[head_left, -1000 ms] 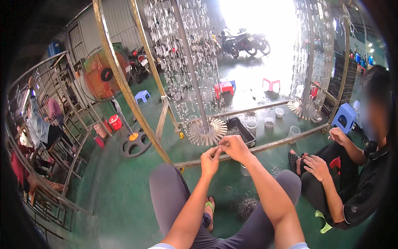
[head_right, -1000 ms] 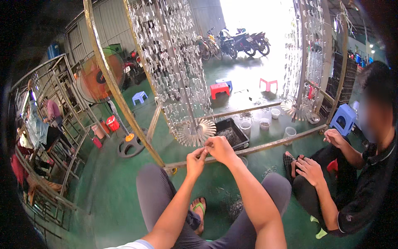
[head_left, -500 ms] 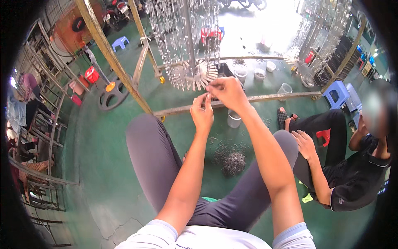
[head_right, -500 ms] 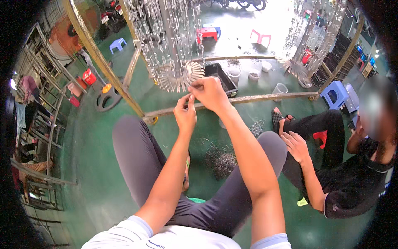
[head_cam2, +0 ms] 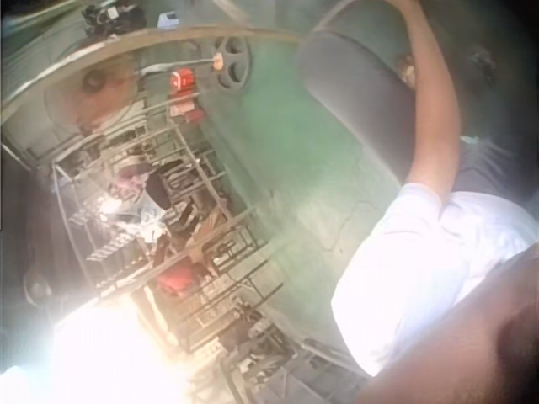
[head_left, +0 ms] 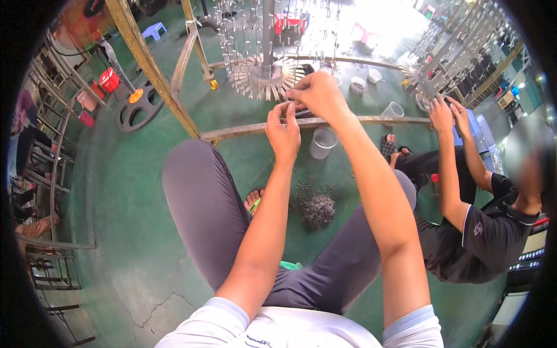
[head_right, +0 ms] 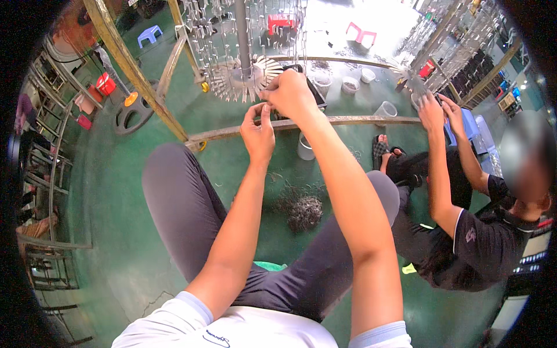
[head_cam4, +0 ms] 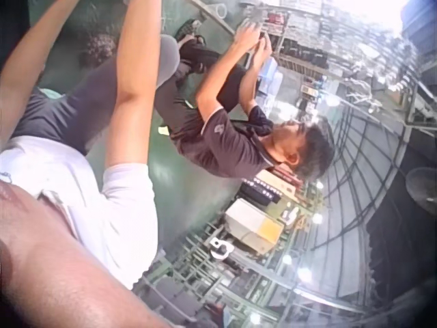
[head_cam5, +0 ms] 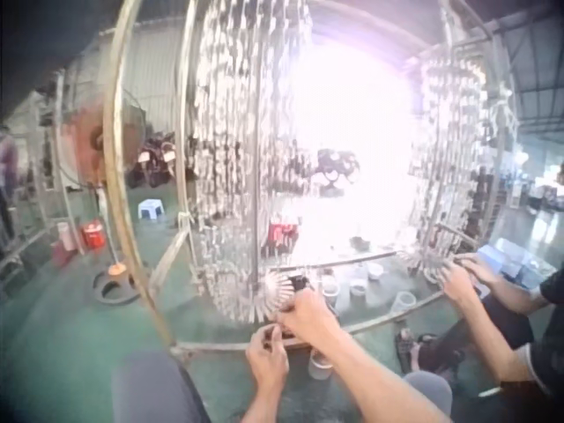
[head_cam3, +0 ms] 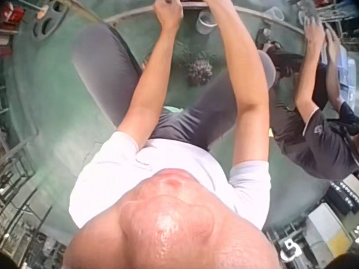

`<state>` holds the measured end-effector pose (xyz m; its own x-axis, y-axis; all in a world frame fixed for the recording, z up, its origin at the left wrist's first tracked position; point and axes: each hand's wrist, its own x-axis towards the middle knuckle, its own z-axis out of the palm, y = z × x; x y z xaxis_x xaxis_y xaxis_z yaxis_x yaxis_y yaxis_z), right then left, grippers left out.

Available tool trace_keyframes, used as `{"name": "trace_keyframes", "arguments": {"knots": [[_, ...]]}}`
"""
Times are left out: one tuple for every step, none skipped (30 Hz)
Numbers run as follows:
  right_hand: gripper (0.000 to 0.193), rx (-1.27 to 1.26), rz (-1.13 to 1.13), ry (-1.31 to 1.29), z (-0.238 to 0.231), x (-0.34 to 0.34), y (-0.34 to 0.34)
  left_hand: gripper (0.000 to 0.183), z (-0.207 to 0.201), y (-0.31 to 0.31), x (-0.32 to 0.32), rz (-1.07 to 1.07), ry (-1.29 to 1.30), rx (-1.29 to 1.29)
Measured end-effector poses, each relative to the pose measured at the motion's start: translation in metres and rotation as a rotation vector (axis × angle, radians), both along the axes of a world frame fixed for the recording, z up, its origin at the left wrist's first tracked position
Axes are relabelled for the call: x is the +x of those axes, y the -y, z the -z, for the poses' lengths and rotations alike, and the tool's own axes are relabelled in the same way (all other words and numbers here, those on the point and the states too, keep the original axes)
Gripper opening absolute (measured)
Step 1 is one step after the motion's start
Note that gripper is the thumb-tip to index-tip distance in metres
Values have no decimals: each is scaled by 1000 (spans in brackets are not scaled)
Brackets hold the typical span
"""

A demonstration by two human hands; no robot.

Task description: The person attaches small metal hooks onto the slotted disc of a metal rack by hand, repeatedly picking up the hooks and fitting them into the slots.

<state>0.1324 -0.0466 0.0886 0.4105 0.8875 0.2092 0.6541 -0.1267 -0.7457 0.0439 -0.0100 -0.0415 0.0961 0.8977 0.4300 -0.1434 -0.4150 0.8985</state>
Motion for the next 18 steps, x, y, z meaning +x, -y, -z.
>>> {"name": "trace_keyframes", "arguments": {"knots": [[22,-65,29,-24,-4,1,-1,20,-1,0,1,11,20,13],[21,-94,44,-35,-7,1,-3,20,-1,-2,2,20,42,29],[21,-99,44,-34,-6,0,-4,20,0,-4,0,19,42,24],[20,-86,57,25,-5,-2,-5,22,2,-6,-3,109,178,-211],[19,-75,72,86,-3,-1,-6,23,-2,-8,-6,201,316,-447],[18,-46,72,73,1,2,-7,27,-6,-13,-7,216,451,-608],[18,-50,73,75,3,5,-8,27,-11,-17,-7,218,453,-613],[18,-8,66,57,5,6,-8,28,-13,-24,-9,290,588,-683],[18,34,59,38,6,6,-9,29,-14,-30,-10,362,724,-750],[19,43,49,15,8,7,-8,29,-15,-35,-11,421,743,-752],[19,41,49,16,10,8,-8,29,-17,-37,-10,421,744,-754],[19,45,52,18,11,9,-8,29,-19,-38,-9,456,761,-793],[19,50,54,20,13,10,-8,29,-20,-39,-9,491,778,-831],[19,47,54,19,14,10,-7,29,-20,-39,-10,490,778,-834],[19,57,50,-3,15,9,-7,28,-19,-40,-11,507,733,-796],[19,67,47,-25,16,9,-7,27,-19,-41,-11,524,687,-759],[19,62,49,-29,18,10,-6,27,-22,-37,-12,523,684,-764],[19,73,44,40,19,12,-6,27,-25,-34,-11,509,680,-756]]}}
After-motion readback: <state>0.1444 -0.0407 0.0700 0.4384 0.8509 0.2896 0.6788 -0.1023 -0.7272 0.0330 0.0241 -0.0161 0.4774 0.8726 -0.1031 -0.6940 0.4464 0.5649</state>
